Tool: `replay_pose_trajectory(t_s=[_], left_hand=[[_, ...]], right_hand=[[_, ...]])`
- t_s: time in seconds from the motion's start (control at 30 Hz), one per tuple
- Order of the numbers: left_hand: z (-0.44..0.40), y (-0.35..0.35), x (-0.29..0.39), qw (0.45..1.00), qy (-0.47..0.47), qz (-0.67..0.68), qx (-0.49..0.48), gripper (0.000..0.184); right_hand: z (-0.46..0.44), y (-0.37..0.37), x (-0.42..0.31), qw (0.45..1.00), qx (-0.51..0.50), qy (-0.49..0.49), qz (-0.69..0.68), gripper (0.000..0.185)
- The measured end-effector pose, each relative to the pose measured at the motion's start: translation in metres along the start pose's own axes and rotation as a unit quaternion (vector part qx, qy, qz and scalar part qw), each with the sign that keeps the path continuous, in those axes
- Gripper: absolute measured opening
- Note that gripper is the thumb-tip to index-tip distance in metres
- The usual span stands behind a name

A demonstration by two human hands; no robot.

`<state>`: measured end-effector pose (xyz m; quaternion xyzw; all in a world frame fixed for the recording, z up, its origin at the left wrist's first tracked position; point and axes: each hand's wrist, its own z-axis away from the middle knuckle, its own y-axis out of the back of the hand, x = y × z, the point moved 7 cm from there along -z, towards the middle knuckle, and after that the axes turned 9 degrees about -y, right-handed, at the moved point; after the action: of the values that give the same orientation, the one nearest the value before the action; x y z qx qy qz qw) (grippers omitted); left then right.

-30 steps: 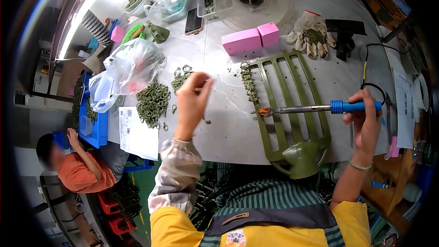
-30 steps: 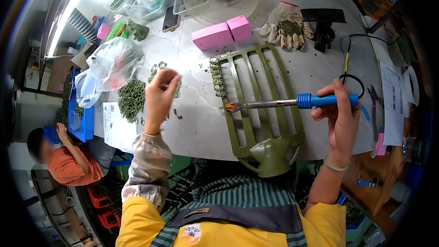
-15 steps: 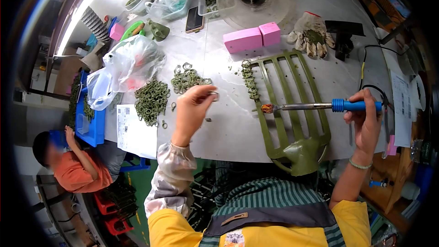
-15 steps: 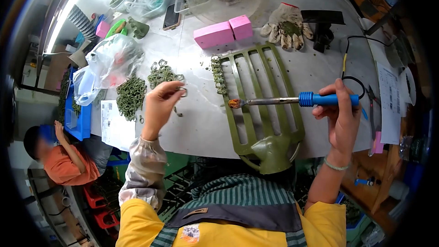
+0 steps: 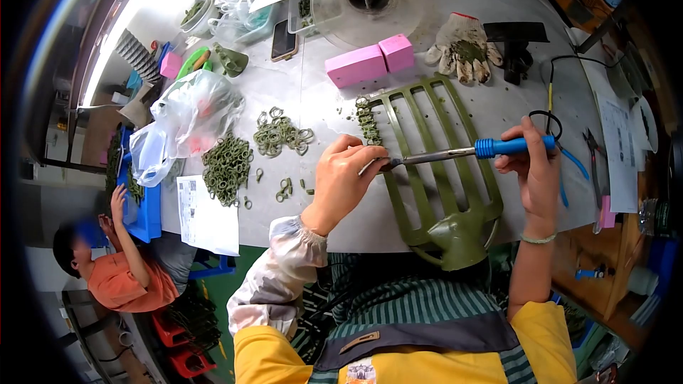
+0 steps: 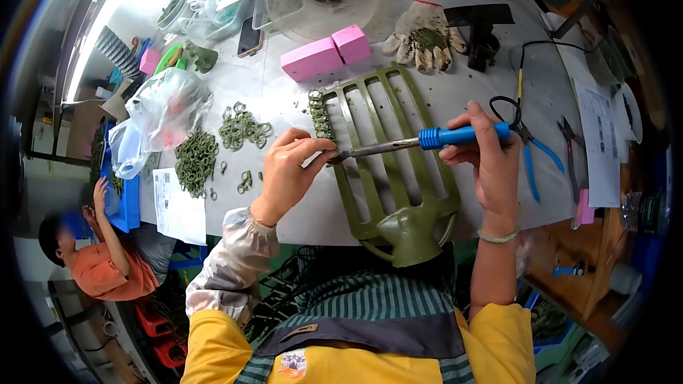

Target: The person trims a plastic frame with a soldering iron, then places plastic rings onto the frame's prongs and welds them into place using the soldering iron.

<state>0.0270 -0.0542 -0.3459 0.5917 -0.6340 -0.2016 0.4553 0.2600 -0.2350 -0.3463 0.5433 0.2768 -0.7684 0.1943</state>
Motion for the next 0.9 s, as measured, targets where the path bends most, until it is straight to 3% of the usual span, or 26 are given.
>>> replay_pose_trajectory(t_s=[0.3, 0.37, 0.43, 0.5, 0.67, 0.7, 0.77, 0.9], left_hand=[[-0.004, 0.009, -0.002, 1.0, -0.012, 0.024, -0.008, 0.017], [0.001, 0.023, -0.027, 0.988, 0.092, 0.126, 0.01, 0.021], [0.019, 0.034, -0.074, 0.974, 0.199, 0.092, 0.062, 0.023], [0.023, 0.045, -0.09, 0.987, 0.093, -0.134, 0.006, 0.021], [0.04, 0.043, -0.113, 0.977, 0.052, -0.205, -0.004, 0.016], [0.044, 0.045, -0.122, 0.986, 0.128, -0.101, 0.023, 0.016], [0.058, 0.043, -0.135, 0.952, 0.278, 0.109, 0.075, 0.016], [0.061, 0.037, -0.115, 0.818, 0.384, 0.42, 0.081, 0.026]], right_hand=[[0.012, 0.023, -0.025, 0.999, 0.042, 0.029, 0.01, 0.039], [0.012, 0.025, -0.024, 0.999, 0.029, 0.028, 0.006, 0.039], [0.015, 0.023, -0.026, 0.999, 0.022, 0.031, 0.009, 0.039], [0.016, 0.023, -0.024, 0.999, 0.023, 0.031, 0.008, 0.039], [0.017, 0.023, -0.025, 0.999, 0.017, 0.037, 0.01, 0.04], [0.018, 0.023, -0.026, 0.999, 0.015, 0.038, 0.011, 0.04], [0.02, 0.024, -0.027, 0.999, 0.016, 0.039, 0.013, 0.04], [0.022, 0.024, -0.029, 0.999, 0.019, 0.046, 0.014, 0.041]])
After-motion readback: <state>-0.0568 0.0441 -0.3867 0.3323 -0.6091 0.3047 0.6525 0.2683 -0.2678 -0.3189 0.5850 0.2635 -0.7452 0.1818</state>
